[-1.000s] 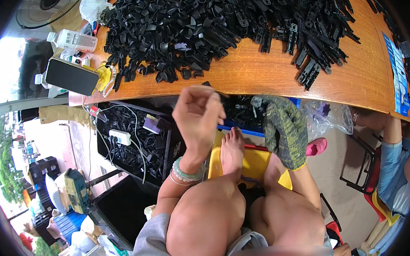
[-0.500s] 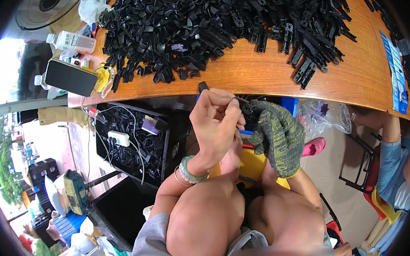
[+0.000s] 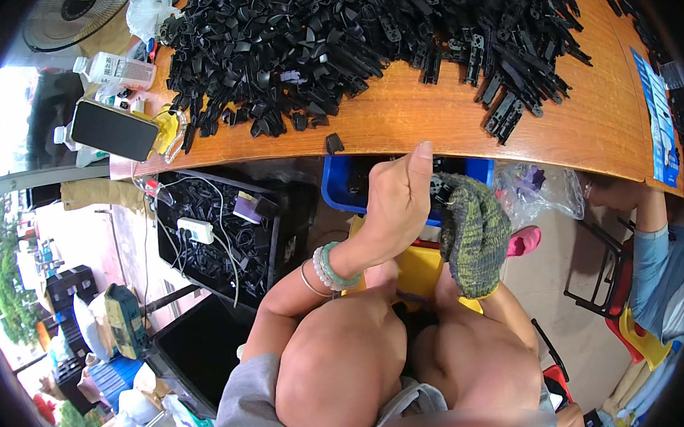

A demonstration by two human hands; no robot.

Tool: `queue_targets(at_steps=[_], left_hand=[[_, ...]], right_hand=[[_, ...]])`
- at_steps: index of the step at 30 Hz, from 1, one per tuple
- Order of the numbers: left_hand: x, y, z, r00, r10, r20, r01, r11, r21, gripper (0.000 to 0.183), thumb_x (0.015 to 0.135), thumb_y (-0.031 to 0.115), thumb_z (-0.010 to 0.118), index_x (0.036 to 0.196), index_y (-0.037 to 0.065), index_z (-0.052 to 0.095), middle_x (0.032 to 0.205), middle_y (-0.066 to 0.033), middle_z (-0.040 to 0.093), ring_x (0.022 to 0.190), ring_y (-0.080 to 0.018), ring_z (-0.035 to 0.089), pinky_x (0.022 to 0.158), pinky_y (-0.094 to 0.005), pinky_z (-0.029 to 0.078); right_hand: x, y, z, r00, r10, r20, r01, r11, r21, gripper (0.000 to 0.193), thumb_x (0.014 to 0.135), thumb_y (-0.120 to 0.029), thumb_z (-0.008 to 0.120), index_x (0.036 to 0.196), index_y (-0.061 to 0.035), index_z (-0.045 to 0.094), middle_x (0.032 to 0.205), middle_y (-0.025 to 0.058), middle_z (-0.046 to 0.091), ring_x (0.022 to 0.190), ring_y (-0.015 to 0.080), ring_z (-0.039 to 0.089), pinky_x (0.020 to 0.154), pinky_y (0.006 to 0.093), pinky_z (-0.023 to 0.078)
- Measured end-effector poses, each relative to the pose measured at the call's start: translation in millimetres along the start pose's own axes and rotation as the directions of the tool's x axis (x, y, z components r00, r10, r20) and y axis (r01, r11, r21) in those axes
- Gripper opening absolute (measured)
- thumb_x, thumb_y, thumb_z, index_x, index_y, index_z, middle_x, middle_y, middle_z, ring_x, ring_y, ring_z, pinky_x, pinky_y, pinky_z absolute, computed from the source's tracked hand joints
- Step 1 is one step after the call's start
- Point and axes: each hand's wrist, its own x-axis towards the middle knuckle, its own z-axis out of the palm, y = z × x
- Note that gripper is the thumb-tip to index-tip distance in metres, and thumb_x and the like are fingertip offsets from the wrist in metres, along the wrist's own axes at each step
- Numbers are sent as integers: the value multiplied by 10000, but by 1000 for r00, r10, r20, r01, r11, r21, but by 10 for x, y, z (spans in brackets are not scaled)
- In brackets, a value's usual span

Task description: The person sorts and inspects small black plastic components on a table by hand, wearing a glove.

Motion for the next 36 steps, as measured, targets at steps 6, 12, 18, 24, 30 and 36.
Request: queue_targets(at_steps=[6, 12, 18, 24, 30, 36], left_hand=[[-7, 43, 228, 1000, 31, -2, -31, 986, -165, 437, 958, 240, 384, 635, -43, 465, 515, -78, 318, 480, -148, 318, 476, -327, 302], [388, -43, 216, 968, 251, -12, -237, 927, 290, 322, 884, 216, 541, 659, -5, 478, 537, -142, 424, 457, -243, 441, 481, -352, 352], [876, -196, 318, 942, 333, 35, -256, 649, 716, 198, 785, 180, 612, 757, 12, 511, 742, -136, 555, 589, -328, 567, 513, -422, 434], [224, -54, 170, 945, 325, 30, -296, 817, 495, 146, 705, 23, 641, 763, 38, 508, 692, -97, 484, 564, -271, 529, 474, -350, 402], [-152, -156, -225, 933, 339, -118, -274, 885, 377, 94, 725, -53, 610, 799, 2, 590, 664, -84, 517, 517, -178, 485, 442, -278, 379], [16, -426, -648, 931, 37, -362, 102, 928, 358, 172, 762, 6, 624, 919, 10, 556, 622, -60, 463, 478, -138, 442, 458, -267, 366]], right_hand=[[-8, -19, -65, 967, -222, -123, 184, 947, -263, 257, 799, -1, 522, 1056, -11, 530, 980, 194, 579, 838, 329, 571, 693, 422, 479], [126, 132, -154, 909, -379, -175, 255, 837, -485, 252, 913, -196, 499, 1058, 0, 562, 817, 56, 620, 618, 85, 561, 526, 199, 434], [144, -68, -255, 810, 542, 222, -573, 655, 493, 266, 864, -127, 564, 1095, 6, 562, 843, 53, 638, 562, 57, 521, 475, 184, 398], [153, 87, -169, 983, 163, -82, -156, 984, 85, 271, 891, -101, 487, 1127, 14, 554, 1065, 108, 606, 908, 173, 569, 806, 281, 444], [279, -53, -126, 871, 491, -4, -422, 753, 506, 342, 899, -113, 485, 1225, -9, 485, 997, 91, 619, 783, 133, 594, 678, 235, 481], [316, -242, -118, 804, 577, 143, -515, 556, 652, 358, 887, -108, 487, 1232, -14, 497, 767, 58, 624, 450, 71, 489, 388, 183, 351]])
